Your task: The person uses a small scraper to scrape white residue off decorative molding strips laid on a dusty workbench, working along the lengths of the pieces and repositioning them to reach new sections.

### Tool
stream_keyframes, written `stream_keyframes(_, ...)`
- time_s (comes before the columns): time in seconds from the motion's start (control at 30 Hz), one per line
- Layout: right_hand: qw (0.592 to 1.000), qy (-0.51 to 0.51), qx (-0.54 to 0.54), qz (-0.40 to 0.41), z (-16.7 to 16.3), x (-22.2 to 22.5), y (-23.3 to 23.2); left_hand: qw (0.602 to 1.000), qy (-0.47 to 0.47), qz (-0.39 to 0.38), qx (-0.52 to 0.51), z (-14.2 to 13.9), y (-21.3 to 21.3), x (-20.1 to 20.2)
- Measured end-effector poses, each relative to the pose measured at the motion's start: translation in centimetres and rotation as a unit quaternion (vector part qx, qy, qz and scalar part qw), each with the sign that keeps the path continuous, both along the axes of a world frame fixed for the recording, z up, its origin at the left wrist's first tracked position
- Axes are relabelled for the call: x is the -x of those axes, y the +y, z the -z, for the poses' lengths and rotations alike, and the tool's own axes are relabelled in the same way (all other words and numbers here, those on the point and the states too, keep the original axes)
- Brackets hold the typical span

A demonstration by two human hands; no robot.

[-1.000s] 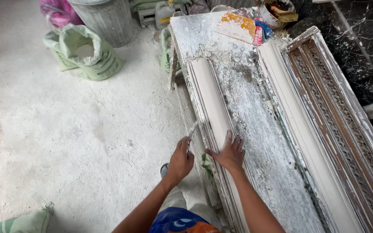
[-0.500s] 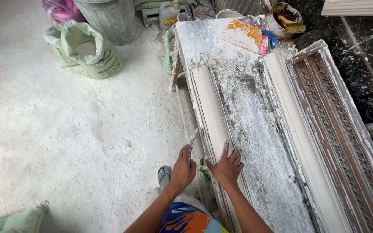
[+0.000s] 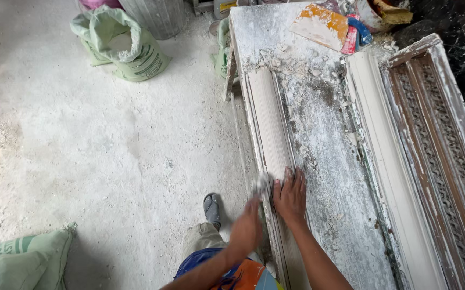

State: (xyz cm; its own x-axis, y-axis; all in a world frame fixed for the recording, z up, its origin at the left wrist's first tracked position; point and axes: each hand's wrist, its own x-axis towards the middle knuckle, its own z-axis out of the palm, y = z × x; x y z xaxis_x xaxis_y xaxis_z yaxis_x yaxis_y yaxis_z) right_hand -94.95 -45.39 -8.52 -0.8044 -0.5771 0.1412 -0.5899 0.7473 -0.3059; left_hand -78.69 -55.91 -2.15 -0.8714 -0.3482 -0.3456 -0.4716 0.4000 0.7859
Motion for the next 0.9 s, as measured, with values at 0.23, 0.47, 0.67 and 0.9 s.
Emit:
stream_keyframes(0.23, 0.999, -0.028, 0.037, -0.005, -1.8, -0.4, 0.0, 0.977, 0.127, -0.077, 0.153, 4.9, -5.6, 5.6)
stream_keyframes(0.47, 0.999, -0.012, 0.039, -0.002, -2.3, -0.3, -0.5, 0.988, 0.053, -0.047, 0.138, 3.6, -2.8, 3.8)
stream_keyframes(0.67, 0.999, -0.022, 0.035, 0.005, -2.5, -0.3, -0.5, 0.961, 0.145, -0.093, 0.217, 5.6, -12.5, 12.8)
stream_keyframes(0.9, 0.999, -0.030, 0.030, 0.014, -2.6, 0.1, -0.7, 0.987, 0.080, -0.074, 0.121, 2.9, -8.3, 8.4)
